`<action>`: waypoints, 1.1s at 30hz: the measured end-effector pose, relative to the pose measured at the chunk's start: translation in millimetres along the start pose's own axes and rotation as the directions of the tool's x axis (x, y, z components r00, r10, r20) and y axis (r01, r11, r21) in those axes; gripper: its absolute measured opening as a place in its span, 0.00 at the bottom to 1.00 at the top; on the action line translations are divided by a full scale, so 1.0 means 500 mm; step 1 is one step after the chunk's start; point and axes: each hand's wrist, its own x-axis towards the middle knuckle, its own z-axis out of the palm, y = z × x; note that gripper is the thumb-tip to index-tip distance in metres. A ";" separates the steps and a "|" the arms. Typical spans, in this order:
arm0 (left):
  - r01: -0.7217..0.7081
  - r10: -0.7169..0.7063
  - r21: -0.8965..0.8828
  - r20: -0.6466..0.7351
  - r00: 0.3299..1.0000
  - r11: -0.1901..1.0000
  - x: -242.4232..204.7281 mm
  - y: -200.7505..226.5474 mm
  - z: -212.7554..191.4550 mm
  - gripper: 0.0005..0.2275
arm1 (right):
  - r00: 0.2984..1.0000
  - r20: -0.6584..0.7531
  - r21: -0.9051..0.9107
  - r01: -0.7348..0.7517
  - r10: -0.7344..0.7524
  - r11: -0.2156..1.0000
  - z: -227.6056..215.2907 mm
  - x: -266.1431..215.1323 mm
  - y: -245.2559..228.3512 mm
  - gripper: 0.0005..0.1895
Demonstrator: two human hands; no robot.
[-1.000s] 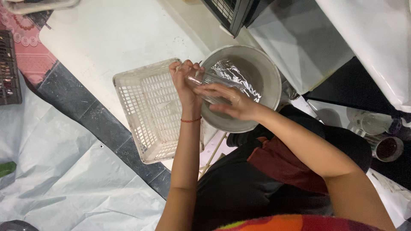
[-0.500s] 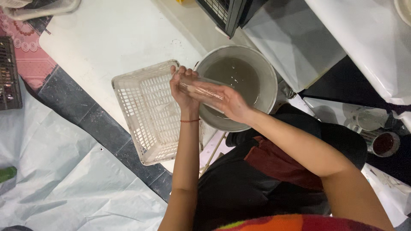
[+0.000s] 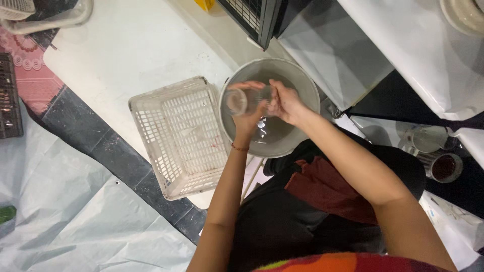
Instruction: The person washes and dries glassware. They unwrap a glass from newspaper, wash it in a bucket of water, dry it with a cloth, and place it on a shelf. The process is repeated for a second glass.
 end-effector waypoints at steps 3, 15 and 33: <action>0.064 -0.077 0.263 0.036 0.996 0.963 0.009 0.032 0.007 0.30 | 0.966 -0.090 -0.012 -0.246 0.244 0.969 0.037 -0.036 -0.036 0.19; -0.031 -0.237 -0.339 -0.717 0.656 0.940 0.035 0.015 0.041 0.08 | 0.730 -0.193 -0.453 0.526 -0.655 0.720 0.102 -0.067 -0.038 0.29; 0.564 -0.589 0.172 0.277 0.760 0.808 -0.036 -0.121 -0.071 0.28 | 0.776 0.411 -0.909 0.392 -0.479 -0.144 0.110 -0.069 -0.076 0.21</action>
